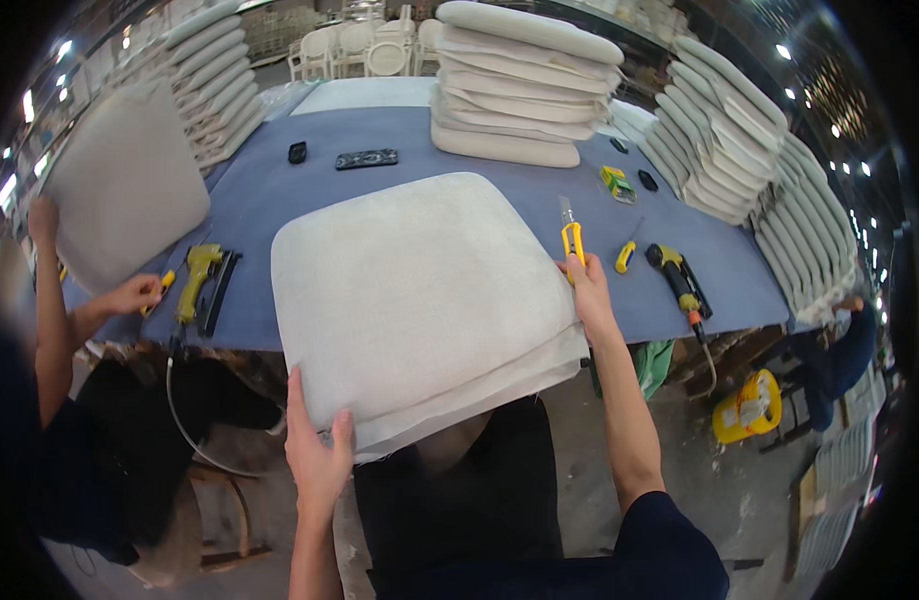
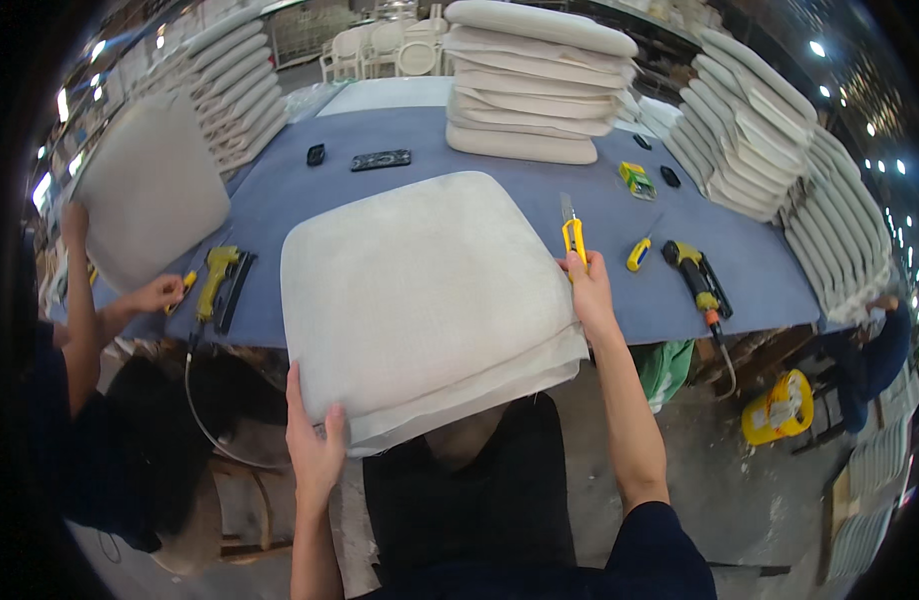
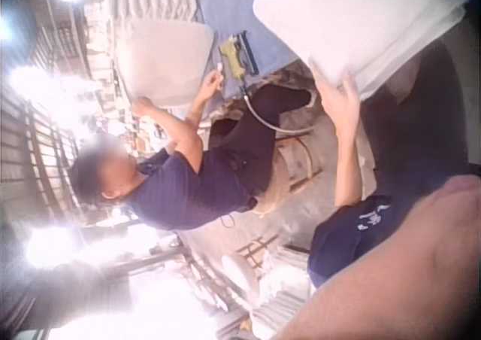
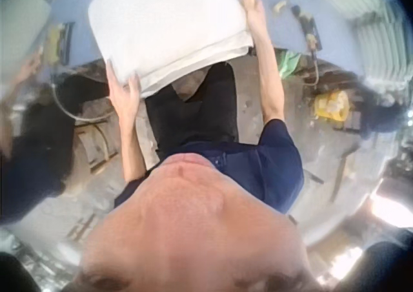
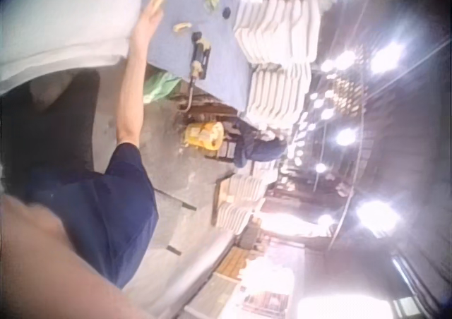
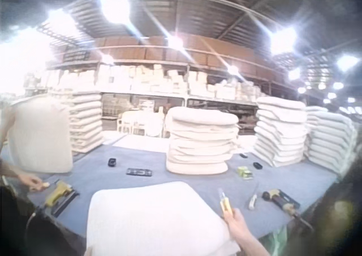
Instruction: The person staples fabric onto a chair cushion using a pneumatic staple gun, trims excess fabric with a utility knife, and smooths the edges. They repeat this process on multiple cushions, occasionally flipping them to work on different sides.
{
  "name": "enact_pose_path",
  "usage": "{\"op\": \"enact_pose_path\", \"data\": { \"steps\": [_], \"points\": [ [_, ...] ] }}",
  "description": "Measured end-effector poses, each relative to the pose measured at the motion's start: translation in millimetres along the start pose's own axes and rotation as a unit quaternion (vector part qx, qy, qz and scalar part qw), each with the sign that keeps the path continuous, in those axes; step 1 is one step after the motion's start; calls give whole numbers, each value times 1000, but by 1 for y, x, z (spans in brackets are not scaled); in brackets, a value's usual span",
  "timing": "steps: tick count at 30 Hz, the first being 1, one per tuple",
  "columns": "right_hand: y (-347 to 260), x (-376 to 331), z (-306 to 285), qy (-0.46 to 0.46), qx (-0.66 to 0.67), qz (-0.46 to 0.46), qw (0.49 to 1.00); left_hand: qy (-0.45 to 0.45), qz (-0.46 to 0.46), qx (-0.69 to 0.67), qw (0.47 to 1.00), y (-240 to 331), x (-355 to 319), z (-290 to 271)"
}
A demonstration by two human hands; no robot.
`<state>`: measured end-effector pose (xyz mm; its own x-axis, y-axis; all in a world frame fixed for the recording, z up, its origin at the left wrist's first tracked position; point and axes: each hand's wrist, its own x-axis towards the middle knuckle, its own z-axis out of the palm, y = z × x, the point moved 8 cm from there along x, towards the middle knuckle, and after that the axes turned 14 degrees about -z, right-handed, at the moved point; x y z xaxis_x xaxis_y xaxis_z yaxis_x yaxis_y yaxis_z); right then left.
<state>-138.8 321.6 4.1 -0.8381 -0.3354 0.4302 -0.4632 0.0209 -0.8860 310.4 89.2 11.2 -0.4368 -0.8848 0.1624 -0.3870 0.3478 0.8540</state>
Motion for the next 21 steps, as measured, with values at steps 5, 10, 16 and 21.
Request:
{"op": "enact_pose_path", "data": {
  "steps": [5,10,16,21],
  "points": [
    [-93,-85,-39,47,26,-74,996,10,-21,-299,954,-39,16,-19],
    [-85,-99,-90,22,-160,-99,982,42,22,-260,964,49,-8,-14],
    [-141,-54,-87,95,-399,-337,848,-62,18,101,993,74,33,52],
    [-191,-78,-12,-101,-103,-355,924,-31,95,107,989,36,-30,51]
  ]
}}
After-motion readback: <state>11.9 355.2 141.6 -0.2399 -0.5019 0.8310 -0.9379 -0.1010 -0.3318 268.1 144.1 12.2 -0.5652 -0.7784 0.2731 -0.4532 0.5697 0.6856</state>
